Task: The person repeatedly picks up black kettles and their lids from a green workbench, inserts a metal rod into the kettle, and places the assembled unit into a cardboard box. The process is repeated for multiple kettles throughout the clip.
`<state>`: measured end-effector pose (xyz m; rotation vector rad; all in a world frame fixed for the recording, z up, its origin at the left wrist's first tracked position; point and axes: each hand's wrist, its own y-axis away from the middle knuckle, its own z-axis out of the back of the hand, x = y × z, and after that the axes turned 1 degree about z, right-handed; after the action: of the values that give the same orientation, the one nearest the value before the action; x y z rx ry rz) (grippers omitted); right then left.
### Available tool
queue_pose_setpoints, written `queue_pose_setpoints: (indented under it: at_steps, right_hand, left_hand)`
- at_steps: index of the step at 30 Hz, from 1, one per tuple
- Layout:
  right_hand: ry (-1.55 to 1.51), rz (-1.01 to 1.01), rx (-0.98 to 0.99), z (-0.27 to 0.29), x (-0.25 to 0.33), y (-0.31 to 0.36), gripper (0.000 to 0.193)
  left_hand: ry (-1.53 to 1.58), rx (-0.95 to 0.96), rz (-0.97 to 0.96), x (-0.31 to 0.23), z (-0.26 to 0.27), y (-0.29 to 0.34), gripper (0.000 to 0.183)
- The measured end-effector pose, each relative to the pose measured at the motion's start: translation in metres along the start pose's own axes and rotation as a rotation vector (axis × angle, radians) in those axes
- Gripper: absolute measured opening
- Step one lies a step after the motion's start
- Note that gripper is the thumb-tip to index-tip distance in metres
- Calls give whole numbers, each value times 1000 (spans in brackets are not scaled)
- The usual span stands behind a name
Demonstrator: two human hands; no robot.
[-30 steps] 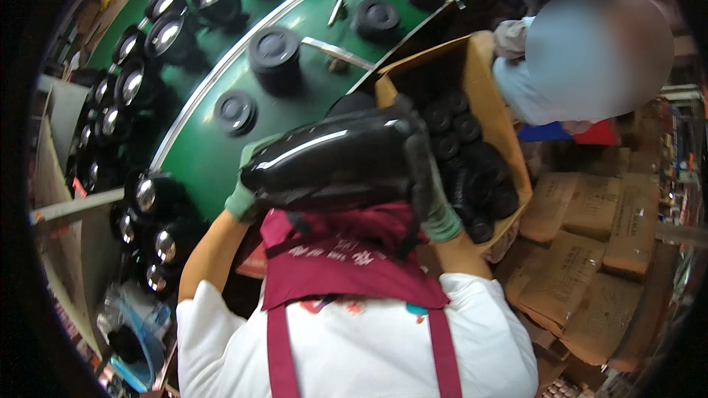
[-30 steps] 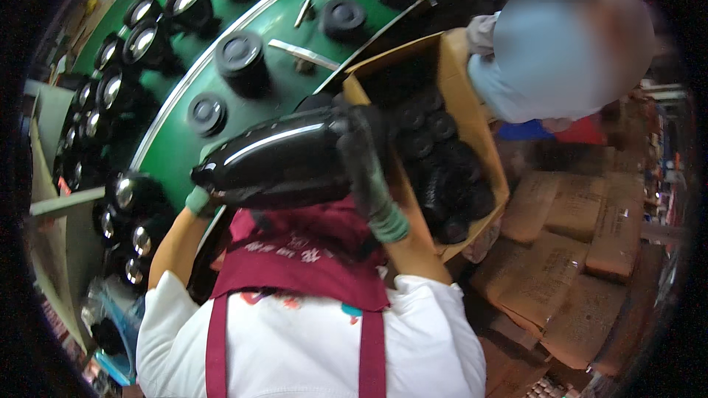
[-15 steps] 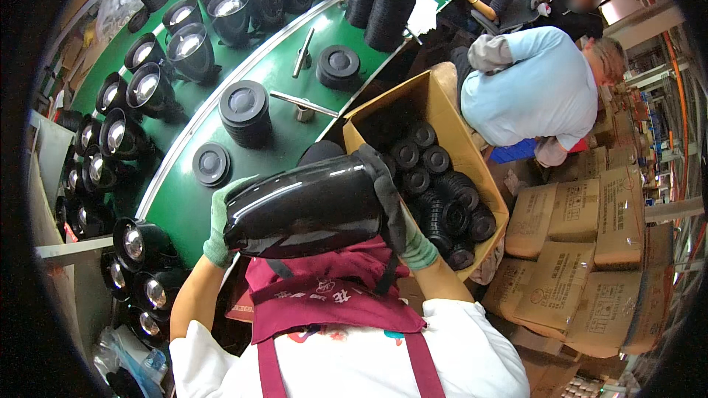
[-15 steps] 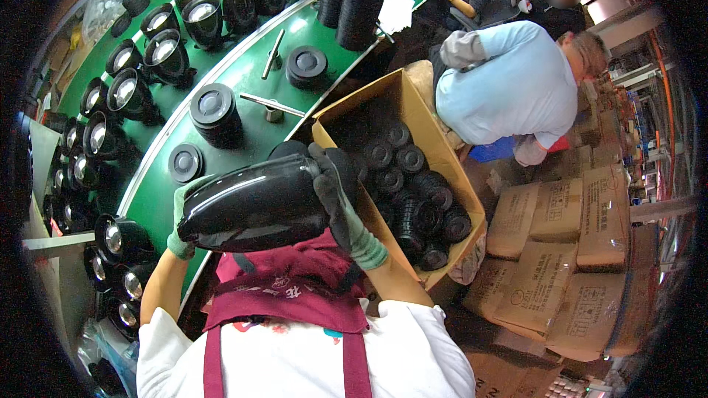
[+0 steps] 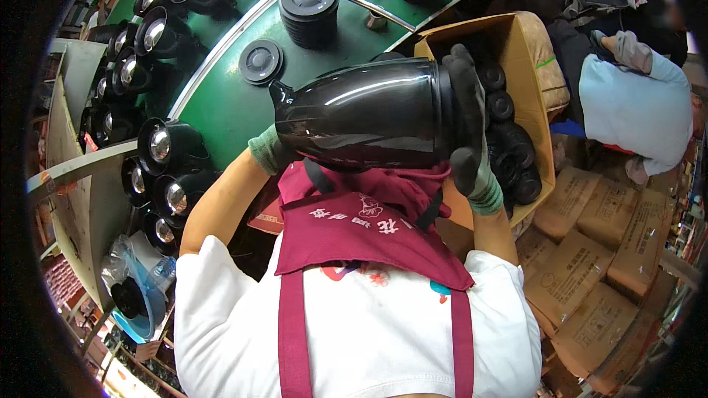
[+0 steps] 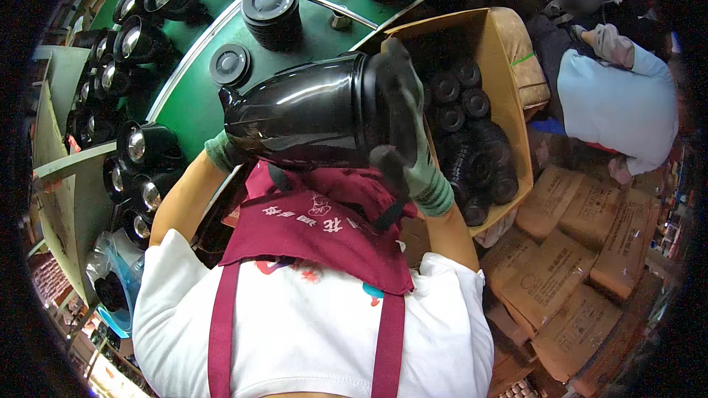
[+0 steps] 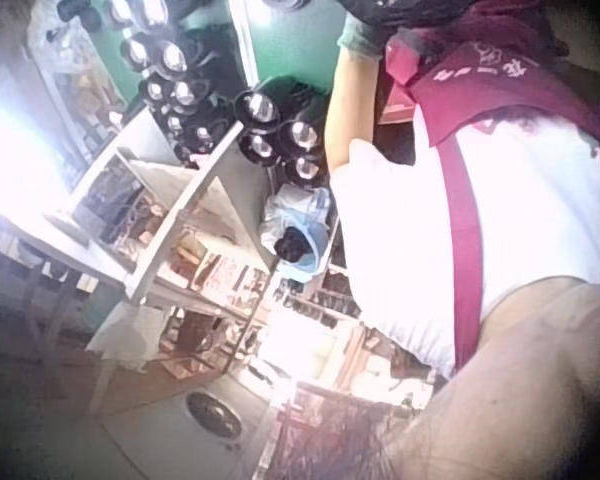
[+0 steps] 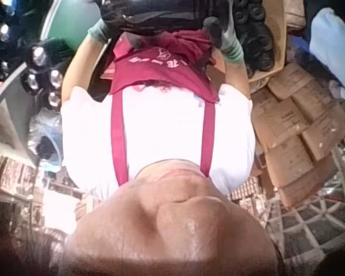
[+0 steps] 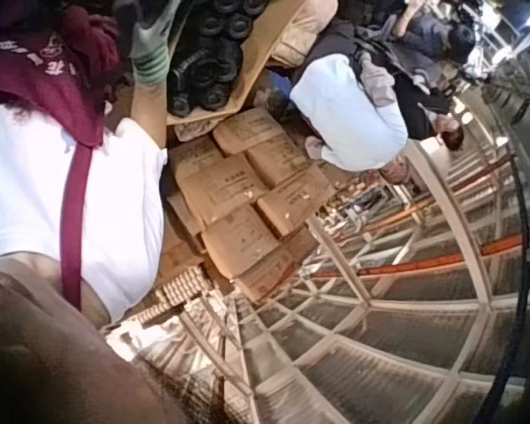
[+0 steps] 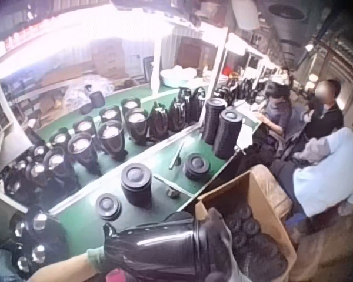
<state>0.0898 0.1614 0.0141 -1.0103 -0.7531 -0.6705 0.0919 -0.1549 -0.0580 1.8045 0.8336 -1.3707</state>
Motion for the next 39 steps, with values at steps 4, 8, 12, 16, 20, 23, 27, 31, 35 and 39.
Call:
queue_pose_setpoints:
  at_steps: [4, 8, 12, 16, 20, 23, 27, 31, 35, 39]
  right_hand:
    - [-173, -203, -77, -7, -6, 10, 84]
    - [-255, -285, -125, -19, -9, 14, 84]
    - [-540, -591, -35, -7, -31, 27, 85]
    - [-602, -828, 8, 12, -36, 42, 85]
    - [-299, -273, -53, -12, 13, 8, 71]
    - [-359, -469, -1, 5, -16, 8, 68]
    - [-317, -413, -124, -4, -14, 17, 67]
    - [-407, -295, -272, -34, 1, 0, 65]
    - [-923, -943, -69, 0, 3, -3, 83]
    - [-548, -343, -225, -15, -6, 22, 76]
  left_hand:
    - [59, -55, 0, 6, 2, 1, 42]
    - [72, -132, -53, 14, 5, 9, 40]
    - [-439, -317, -151, -53, 6, -7, 39]
    - [-241, -223, -57, -32, 9, -2, 35]
    - [548, -354, 110, 23, -3, 7, 30]
    - [-119, -442, -106, -31, -12, -6, 32]
    - [-127, -404, -38, -45, -11, 0, 52]
    - [415, -535, -58, 36, -5, 5, 47]
    - [-1082, -290, -589, -108, -22, -8, 49]
    - [88, -330, 38, -42, -11, 12, 33]
